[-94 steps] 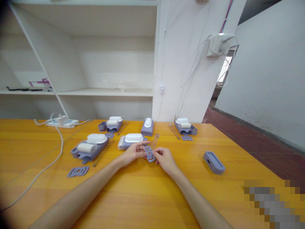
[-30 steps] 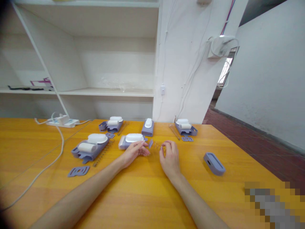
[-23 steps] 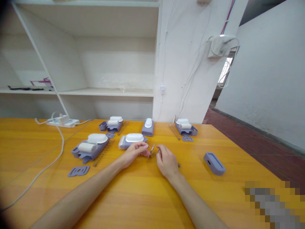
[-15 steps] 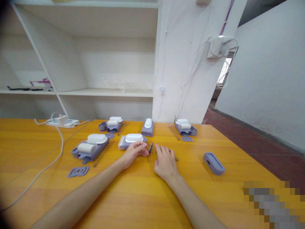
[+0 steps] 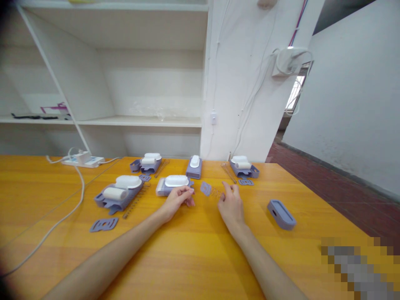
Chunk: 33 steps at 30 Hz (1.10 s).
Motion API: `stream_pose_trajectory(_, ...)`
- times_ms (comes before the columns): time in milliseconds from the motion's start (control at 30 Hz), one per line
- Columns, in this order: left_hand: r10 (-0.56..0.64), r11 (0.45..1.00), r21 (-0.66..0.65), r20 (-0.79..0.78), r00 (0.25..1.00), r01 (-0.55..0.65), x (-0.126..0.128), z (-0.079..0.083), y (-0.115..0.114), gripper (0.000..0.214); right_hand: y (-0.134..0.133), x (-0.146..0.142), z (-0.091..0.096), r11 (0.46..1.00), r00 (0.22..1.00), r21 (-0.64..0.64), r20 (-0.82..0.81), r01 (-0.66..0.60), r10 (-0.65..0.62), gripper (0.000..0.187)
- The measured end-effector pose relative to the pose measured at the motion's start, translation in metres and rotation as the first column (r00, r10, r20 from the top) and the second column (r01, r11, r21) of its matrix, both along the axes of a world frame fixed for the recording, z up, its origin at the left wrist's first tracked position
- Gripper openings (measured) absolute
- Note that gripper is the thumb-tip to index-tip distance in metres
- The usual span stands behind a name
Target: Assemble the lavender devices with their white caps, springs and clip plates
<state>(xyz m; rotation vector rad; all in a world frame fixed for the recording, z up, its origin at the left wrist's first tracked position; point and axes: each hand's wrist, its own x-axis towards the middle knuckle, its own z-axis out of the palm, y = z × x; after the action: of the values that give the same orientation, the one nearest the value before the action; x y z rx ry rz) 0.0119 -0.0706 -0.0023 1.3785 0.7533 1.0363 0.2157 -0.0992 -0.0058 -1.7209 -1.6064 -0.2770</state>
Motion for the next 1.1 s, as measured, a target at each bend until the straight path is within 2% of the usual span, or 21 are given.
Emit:
stream_pose_trajectory(67,0.001,1.0,-0.001,-0.005,1.0,-0.001,0.0,0.0,0.0,0.034,0.003,0.008,0.002,0.996,0.998,0.076,-0.034,0.047,-0.045,0.032)
stream_pose_trajectory(100,0.003,1.0,-0.002,-0.007,1.0,-0.003,0.0,0.0,0.0,0.034,0.004,0.011,0.003,0.987,0.992,0.111,-0.044,0.119,-0.115,0.032)
stream_pose_trajectory(200,0.001,1.0,0.003,-0.014,1.0,-0.001,0.001,0.001,-0.001,0.034,0.006,0.017,0.007,0.901,0.921,0.187,-0.089,0.391,-0.38,0.045)
stream_pose_trajectory(267,-0.004,1.0,0.009,-0.019,1.0,0.005,0.001,0.001,-0.001,0.034,0.008,0.021,0.009,0.848,0.871,0.197,-0.114,0.492,-0.479,0.056)
stream_pose_trajectory(333,-0.007,1.0,0.012,-0.027,1.0,0.007,0.001,0.001,-0.001,0.033,0.01,0.028,0.009,0.831,0.849,0.174,-0.112,0.528,-0.516,0.06)
stream_pose_trajectory(500,-0.01,1.0,0.009,-0.043,0.999,0.01,0.001,0.001,-0.001,0.035,0.015,0.044,0.003,0.804,0.804,0.058,-0.112,0.592,-0.584,0.054)
stream_pose_trajectory(633,-0.007,1.0,0.01,-0.052,0.999,0.008,0.001,0.002,-0.001,0.036,0.013,0.039,-0.001,0.82,0.817,-0.015,-0.082,0.572,-0.571,0.051)
stream_pose_trajectory(767,-0.003,1.0,0.006,-0.052,0.999,0.003,0.001,0.002,-0.001,0.038,0.006,0.018,-0.001,0.879,0.878,-0.062,-0.049,0.473,-0.476,0.049)
stream_pose_trajectory(900,-0.012,1.0,0.013,-0.048,0.999,0.012,0.001,0.001,-0.001,0.038,-0.005,-0.003,0.0,0.974,0.976,-0.071,-0.014,0.216,-0.217,0.041)
stream_pose_trajectory(967,-0.01,1.0,0.013,-0.054,0.998,0.011,0.002,0.001,-0.001,0.038,-0.01,-0.011,0.003,0.993,0.993,-0.024,0.015,0.119,-0.119,0.038)
stream_pose_trajectory(1033,-0.004,1.0,0.015,-0.06,0.998,0.005,0.002,0.001,-0.001,0.037,-0.013,-0.014,0.007,0.988,0.987,0.048,0.059,0.146,-0.149,0.037)
stream_pose_trajectory(1100,-0.004,1.0,0.017,-0.061,0.998,0.005,0.002,0.001,-0.001,0.037,-0.012,-0.013,0.011,0.965,0.966,0.122,0.09,0.23,-0.242,0.037)
